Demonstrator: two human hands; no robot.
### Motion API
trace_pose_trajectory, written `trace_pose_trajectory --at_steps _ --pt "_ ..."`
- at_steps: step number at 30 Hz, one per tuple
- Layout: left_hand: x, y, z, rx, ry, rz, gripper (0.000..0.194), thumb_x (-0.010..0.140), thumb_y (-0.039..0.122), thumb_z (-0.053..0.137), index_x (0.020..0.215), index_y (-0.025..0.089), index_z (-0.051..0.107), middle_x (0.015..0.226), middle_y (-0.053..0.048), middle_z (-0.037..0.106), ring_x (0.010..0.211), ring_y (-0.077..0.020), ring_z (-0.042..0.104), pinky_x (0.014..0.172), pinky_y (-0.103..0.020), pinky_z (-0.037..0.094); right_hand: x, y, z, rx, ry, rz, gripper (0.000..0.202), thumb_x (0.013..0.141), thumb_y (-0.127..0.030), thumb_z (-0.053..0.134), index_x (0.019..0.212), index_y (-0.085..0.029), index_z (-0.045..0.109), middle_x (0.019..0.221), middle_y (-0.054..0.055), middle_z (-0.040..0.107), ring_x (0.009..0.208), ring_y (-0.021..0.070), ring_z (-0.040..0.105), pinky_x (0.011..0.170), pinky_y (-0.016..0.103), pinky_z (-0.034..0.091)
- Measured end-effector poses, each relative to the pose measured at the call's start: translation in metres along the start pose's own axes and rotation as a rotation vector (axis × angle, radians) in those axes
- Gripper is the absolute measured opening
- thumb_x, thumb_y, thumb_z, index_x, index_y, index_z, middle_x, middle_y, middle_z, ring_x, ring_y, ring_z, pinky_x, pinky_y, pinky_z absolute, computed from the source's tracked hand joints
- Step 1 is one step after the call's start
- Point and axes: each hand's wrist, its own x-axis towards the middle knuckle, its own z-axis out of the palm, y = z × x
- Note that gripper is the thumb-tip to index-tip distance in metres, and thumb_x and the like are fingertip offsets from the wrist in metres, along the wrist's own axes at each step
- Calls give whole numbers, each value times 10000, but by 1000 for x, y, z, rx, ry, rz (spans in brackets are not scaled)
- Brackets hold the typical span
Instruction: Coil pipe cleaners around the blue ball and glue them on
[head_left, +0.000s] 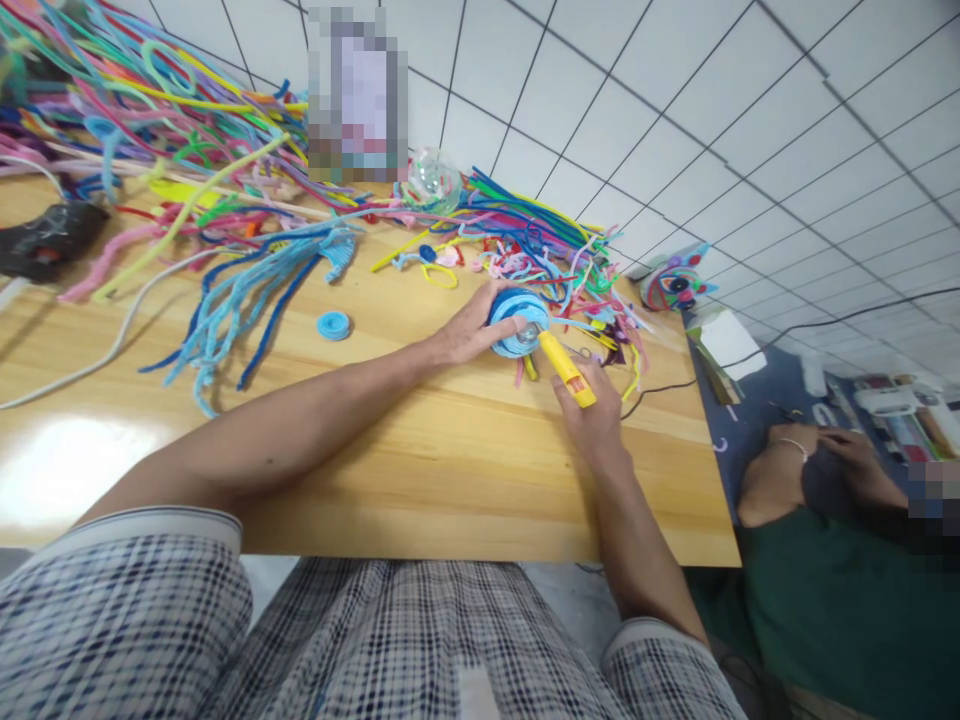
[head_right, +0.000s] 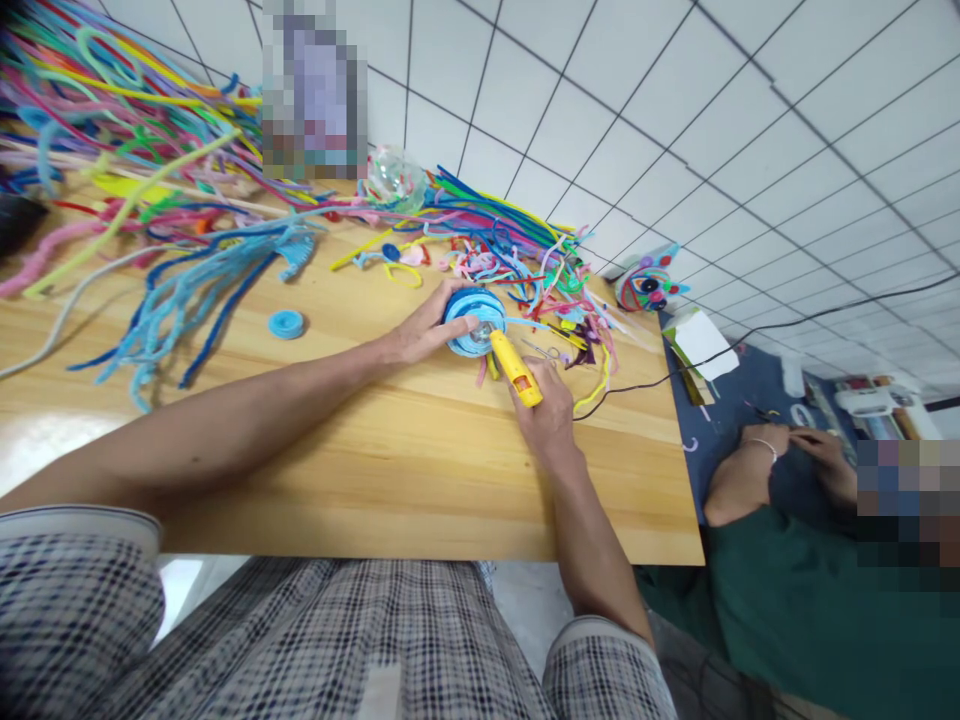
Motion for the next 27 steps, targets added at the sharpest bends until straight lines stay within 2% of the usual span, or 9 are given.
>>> trace_pose_trajectory --at_steps 7,27 --pt "1 5 -2 12 -25 0 806 975 758 638 1494 162 483 1551 -205 582 1463 -351 574 1275 -515 459 0 1 2 4 8 -20 187 1038 -366 668 1200 -274 677 1131 86 810 1058 283 783 929 462 661" --pt "1 2 -2 25 -17 11 771 973 766 638 1483 206 494 1541 -178 597 1455 -350 584 1276 -529 466 1 -1 1 -1 12 6 184 1037 -415 663 1162 -281 685 1101 76 816 1031 287 785 918 476 673"
